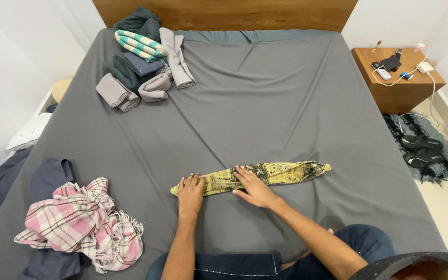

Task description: The person folds several garments on a bed, including a patterned cloth, a blue shirt, and a pink plaid blanket. Each item is smoothed, folded into a compact shape, and placed in a growing stack.

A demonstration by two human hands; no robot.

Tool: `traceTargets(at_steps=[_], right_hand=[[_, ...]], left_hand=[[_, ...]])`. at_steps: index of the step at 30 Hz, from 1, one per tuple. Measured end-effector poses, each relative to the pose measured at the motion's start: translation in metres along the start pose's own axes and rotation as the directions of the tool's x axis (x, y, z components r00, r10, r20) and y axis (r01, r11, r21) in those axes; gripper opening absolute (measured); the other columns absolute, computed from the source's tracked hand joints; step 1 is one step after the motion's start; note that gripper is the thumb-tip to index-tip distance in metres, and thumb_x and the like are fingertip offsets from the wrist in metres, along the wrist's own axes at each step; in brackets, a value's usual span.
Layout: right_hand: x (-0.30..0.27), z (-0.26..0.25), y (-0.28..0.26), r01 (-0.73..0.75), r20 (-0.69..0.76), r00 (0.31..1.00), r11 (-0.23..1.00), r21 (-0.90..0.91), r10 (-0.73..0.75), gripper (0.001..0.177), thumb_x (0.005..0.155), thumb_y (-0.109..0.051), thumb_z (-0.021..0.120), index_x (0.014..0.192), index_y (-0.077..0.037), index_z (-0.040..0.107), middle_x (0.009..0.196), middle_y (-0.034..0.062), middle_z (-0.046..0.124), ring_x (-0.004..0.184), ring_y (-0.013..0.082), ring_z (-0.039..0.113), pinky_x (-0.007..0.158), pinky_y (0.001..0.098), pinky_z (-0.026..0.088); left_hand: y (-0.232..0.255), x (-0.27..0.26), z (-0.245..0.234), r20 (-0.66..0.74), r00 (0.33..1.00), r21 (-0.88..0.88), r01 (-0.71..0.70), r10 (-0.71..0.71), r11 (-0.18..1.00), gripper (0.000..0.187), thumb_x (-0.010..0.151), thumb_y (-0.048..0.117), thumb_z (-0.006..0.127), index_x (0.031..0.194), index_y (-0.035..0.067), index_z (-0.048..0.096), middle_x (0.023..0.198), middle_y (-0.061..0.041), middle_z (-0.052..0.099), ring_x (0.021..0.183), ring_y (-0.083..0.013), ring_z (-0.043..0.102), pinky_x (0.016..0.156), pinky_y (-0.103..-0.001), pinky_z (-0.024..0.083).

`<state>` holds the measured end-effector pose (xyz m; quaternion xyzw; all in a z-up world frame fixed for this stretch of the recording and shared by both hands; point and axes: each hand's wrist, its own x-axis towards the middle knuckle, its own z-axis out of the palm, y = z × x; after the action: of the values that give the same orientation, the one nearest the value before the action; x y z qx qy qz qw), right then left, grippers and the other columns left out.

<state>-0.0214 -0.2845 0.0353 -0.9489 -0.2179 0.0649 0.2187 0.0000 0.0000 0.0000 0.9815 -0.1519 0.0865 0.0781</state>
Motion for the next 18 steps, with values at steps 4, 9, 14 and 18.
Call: traceTargets(at_steps=[4, 9, 14, 18], right_hand=[[0.034, 0.008, -0.057, -0.063, -0.069, 0.990, 0.830, 0.554, 0.121, 0.075, 0.101, -0.059, 0.042, 0.157, -0.009, 0.036, 0.171, 0.0121, 0.020, 0.159, 0.0287, 0.013, 0.126, 0.0459, 0.015], [0.062, 0.016, -0.082, -0.082, -0.055, 0.922, 0.332, 0.940, 0.383, 0.069, 0.100, -0.057, 0.039, 0.156, -0.018, 0.042, 0.169, 0.0093, 0.029, 0.156, 0.0273, 0.019, 0.125, 0.0478, 0.015], [0.052, 0.023, -0.081, 0.013, -0.146, 0.945, 0.412, 0.911, 0.294, 0.068, 0.100, -0.058, 0.040, 0.156, -0.019, 0.040, 0.170, 0.0101, 0.029, 0.158, 0.0300, 0.019, 0.125, 0.0497, 0.018], [0.050, 0.021, -0.080, 0.012, -0.132, 0.963, 0.449, 0.893, 0.236, 0.072, 0.099, -0.059, 0.042, 0.158, -0.018, 0.037, 0.168, 0.0140, 0.028, 0.156, 0.0315, 0.024, 0.124, 0.0493, 0.026]], left_hand=[[0.011, 0.000, -0.034, -0.012, 0.999, 0.004, 0.030, -0.030, 1.000, 0.036, 0.097, 0.015, 0.057, 0.131, 0.024, 0.065, 0.143, 0.001, 0.061, 0.140, -0.0185, 0.047, 0.120, -0.059, 0.030], [0.018, 0.007, -0.078, 0.145, 0.891, -0.007, 0.435, -0.430, 0.900, 0.059, 0.090, 0.045, 0.068, 0.144, 0.027, 0.055, 0.152, 0.001, 0.052, 0.142, -0.0267, 0.039, 0.108, -0.076, 0.023], [0.004, 0.004, -0.088, 0.236, 0.591, -0.345, 0.793, -0.771, 0.502, 0.114, 0.059, 0.062, 0.091, 0.149, 0.010, 0.044, 0.140, -0.021, 0.053, 0.127, -0.0394, 0.053, 0.099, -0.055, 0.047], [0.001, 0.005, -0.080, 0.327, 0.549, -0.579, 0.760, -0.770, 0.296, 0.090, 0.061, 0.047, 0.091, 0.136, 0.009, 0.059, 0.117, -0.016, 0.072, 0.107, -0.0316, 0.071, 0.095, -0.043, 0.055]])
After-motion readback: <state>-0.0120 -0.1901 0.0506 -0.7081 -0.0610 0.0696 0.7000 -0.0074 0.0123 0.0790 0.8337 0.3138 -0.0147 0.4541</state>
